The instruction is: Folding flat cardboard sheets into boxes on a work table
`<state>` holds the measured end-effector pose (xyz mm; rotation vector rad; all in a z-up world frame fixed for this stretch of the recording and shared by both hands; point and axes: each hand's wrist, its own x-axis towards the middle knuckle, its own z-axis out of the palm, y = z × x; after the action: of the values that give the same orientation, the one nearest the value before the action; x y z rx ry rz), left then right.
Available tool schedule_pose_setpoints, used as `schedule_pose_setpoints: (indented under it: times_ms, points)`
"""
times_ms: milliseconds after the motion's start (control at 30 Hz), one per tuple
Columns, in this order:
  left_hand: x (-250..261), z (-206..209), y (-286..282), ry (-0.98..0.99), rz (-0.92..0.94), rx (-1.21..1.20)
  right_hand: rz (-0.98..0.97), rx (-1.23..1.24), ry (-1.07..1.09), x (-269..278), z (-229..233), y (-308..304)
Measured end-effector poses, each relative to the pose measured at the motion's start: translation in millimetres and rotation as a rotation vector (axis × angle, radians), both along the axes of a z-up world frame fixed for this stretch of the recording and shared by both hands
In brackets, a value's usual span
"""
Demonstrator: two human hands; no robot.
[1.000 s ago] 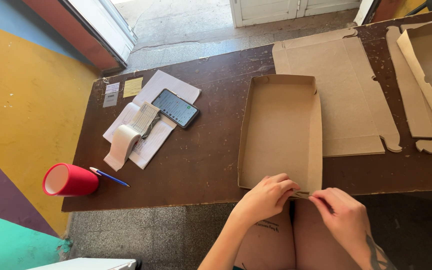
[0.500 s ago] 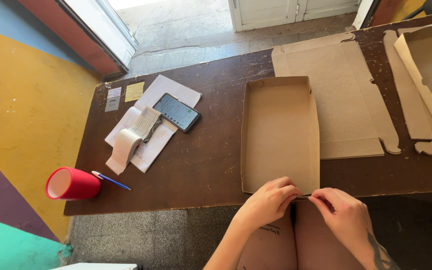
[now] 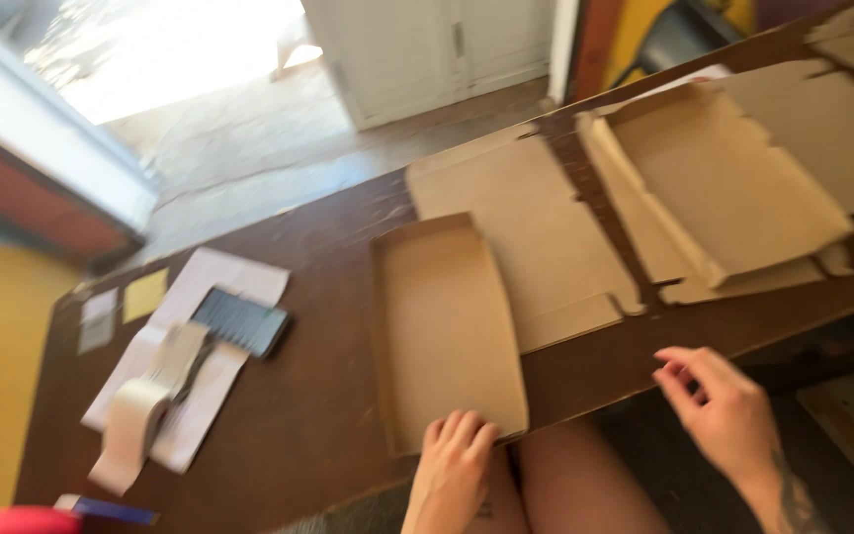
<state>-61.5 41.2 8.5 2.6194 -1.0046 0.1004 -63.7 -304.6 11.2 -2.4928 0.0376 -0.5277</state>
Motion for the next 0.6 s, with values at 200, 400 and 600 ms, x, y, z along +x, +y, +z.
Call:
schedule_pose_setpoints:
  times_ms: [200, 400, 600]
  points:
    - [-1.5, -27.2, 3.5, -0.252, 0.095, -0.222, -0.194, -0.218, -0.078, 43.4, 9.4, -95.6]
    - [-3.1, -55.2, 10.6, -0.327, 0.278, -0.145, -0.114, -0.507, -0.051, 111.9, -27.7, -121.0]
    - [-2.5, -55.6, 15.4, -0.211, 0.174, -0.093, -0.193, -0.710, -0.217, 124.1, -32.9, -111.9]
